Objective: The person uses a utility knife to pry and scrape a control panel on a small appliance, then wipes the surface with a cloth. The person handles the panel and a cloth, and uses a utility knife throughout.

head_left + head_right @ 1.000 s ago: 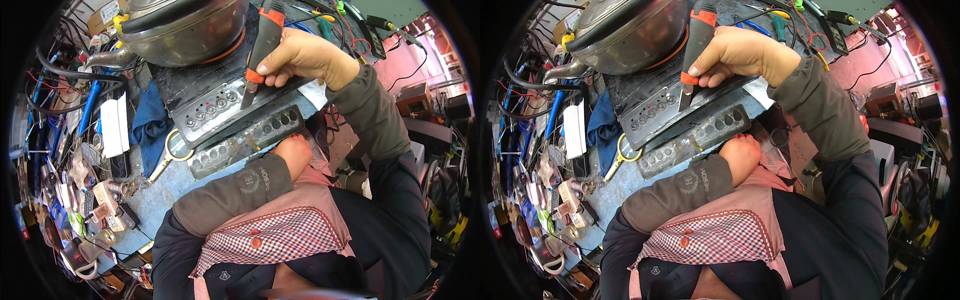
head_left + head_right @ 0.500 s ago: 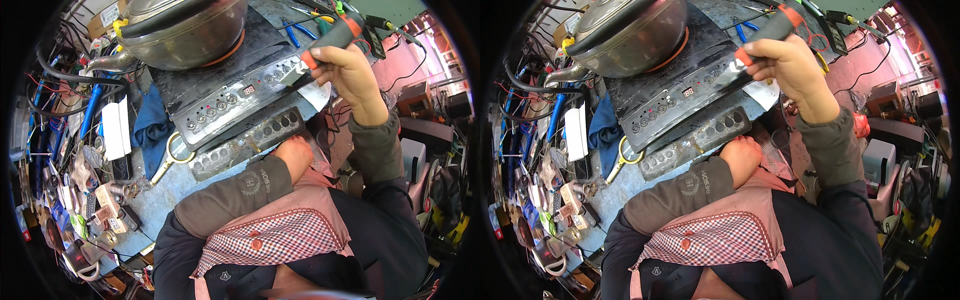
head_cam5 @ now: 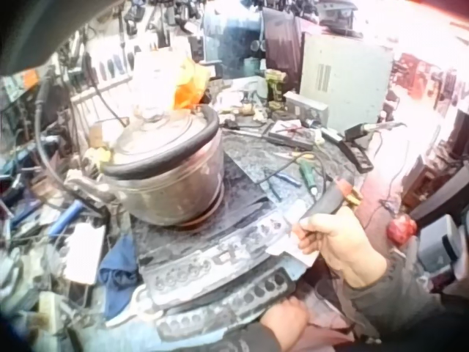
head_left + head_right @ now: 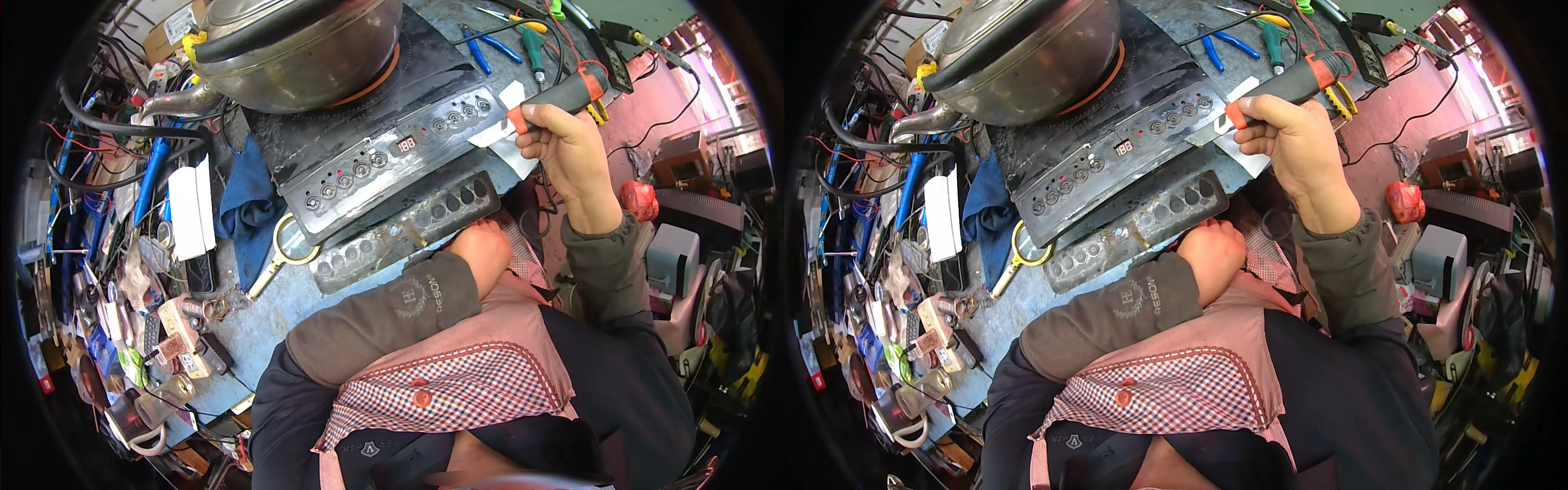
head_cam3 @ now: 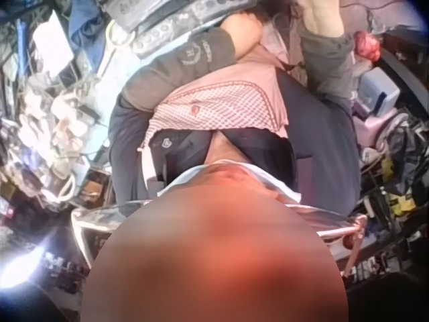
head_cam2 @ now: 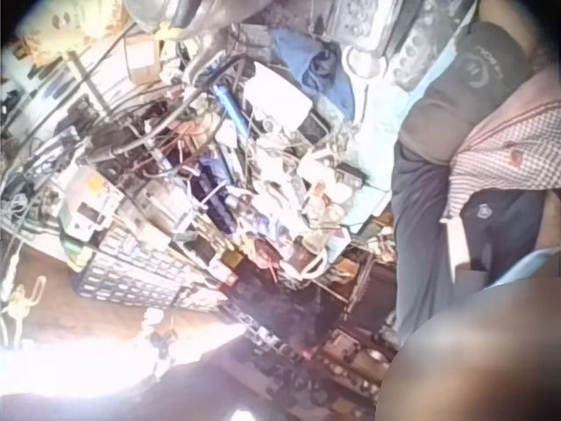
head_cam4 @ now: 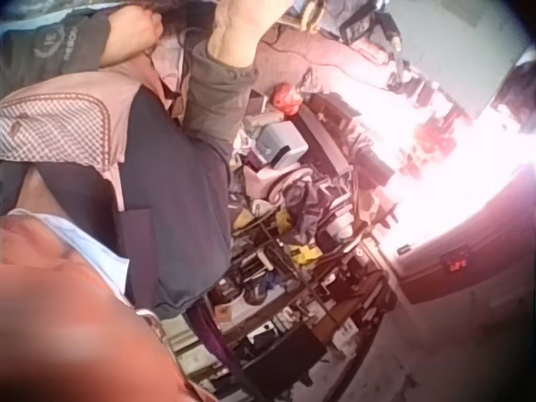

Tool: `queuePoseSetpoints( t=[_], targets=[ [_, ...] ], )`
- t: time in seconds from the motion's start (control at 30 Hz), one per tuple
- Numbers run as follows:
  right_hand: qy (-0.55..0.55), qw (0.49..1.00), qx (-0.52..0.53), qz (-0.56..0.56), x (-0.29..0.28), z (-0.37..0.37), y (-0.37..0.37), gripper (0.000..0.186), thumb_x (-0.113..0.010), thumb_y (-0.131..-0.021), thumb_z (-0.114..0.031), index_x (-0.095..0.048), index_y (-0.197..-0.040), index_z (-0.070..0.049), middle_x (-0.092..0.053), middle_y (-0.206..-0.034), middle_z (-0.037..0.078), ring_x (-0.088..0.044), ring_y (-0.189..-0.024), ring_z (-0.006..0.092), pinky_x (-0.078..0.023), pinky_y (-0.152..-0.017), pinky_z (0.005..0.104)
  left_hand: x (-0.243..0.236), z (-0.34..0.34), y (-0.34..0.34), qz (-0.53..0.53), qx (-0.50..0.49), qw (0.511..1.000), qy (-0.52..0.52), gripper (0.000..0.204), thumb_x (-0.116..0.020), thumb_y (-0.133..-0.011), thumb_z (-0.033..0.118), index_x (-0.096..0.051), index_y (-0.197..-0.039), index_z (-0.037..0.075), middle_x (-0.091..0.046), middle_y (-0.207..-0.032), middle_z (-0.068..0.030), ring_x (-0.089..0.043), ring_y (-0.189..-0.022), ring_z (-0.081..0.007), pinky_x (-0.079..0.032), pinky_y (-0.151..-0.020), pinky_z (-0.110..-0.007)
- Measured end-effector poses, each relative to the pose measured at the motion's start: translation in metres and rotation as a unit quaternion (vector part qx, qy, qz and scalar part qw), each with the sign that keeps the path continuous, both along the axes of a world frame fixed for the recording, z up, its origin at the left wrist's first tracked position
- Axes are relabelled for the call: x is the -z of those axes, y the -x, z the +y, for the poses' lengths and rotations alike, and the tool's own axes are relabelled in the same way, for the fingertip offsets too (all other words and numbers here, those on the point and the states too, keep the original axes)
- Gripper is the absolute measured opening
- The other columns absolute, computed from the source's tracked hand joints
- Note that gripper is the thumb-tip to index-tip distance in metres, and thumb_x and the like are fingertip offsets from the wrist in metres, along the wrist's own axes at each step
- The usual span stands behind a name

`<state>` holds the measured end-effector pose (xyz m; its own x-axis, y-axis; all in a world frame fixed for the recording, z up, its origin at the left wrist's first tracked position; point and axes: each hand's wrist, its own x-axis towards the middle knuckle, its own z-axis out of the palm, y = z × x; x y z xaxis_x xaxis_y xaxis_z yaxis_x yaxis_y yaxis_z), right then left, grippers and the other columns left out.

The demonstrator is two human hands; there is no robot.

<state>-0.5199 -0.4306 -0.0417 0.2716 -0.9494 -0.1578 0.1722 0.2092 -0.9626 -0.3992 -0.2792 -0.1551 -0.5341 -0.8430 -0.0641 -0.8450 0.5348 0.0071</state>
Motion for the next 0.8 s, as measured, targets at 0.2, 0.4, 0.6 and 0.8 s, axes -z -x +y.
queuePoseSetpoints(
  t=[0.2, 0.4, 0.6, 0.8],
  targets=[
    [-0.033, 0.999, -0.026, -0.026, 0.006, -0.002, -0.001, 0.02, -0.072, -0.1, -0.012, -0.076, -0.109, 0.006, -0.082, -0.096, 0.014, -0.078, -0.071, 0.0178, -0.064, -0.063, 0.0279, -0.003, -0.001, -0.001, 0.006, 0.003, 1.0, -0.017, 0.02, -0.067, -0.091, 0.018, -0.077, -0.101, 0.004, -0.074, -0.099, -0.0138, -0.075, -0.094, -0.0293, -0.057, -0.085, -0.039],
    [0.007, 1.0, 0.003, 0.019, -0.01, 0.025, -0.021, 0.022, -0.075, -0.097, -0.015, -0.079, -0.103, 0.006, -0.081, -0.094, 0.013, -0.077, -0.072, 0.0183, -0.063, -0.065, 0.0297, -0.001, -0.001, 0.0, 0.015, 0.003, 1.0, -0.025, 0.019, -0.068, -0.09, 0.018, -0.077, -0.1, 0.004, -0.074, -0.098, -0.0142, -0.075, -0.095, -0.0293, -0.056, -0.085, -0.038],
    [-0.016, 1.0, -0.015, 0.006, -0.005, 0.034, -0.033, 0.022, -0.075, -0.097, -0.015, -0.079, -0.104, 0.006, -0.081, -0.094, 0.013, -0.077, -0.075, 0.019, -0.063, -0.065, 0.0294, -0.004, -0.002, -0.001, 0.015, 0.002, 0.999, -0.033, 0.019, -0.068, -0.09, 0.018, -0.077, -0.099, 0.004, -0.073, -0.097, -0.0145, -0.074, -0.093, -0.0304, -0.056, -0.084, -0.039],
    [-0.023, 0.998, -0.063, 0.02, -0.012, 0.056, -0.068, 0.023, -0.078, -0.094, -0.015, -0.08, -0.103, 0.005, -0.081, -0.096, 0.012, -0.076, -0.074, 0.0181, -0.063, -0.066, 0.0296, -0.006, -0.002, 0.001, 0.007, -0.001, 0.999, -0.044, 0.019, -0.067, -0.09, 0.017, -0.079, -0.097, 0.004, -0.074, -0.096, -0.0158, -0.074, -0.094, -0.0311, -0.055, -0.084, -0.041]
  ],
)
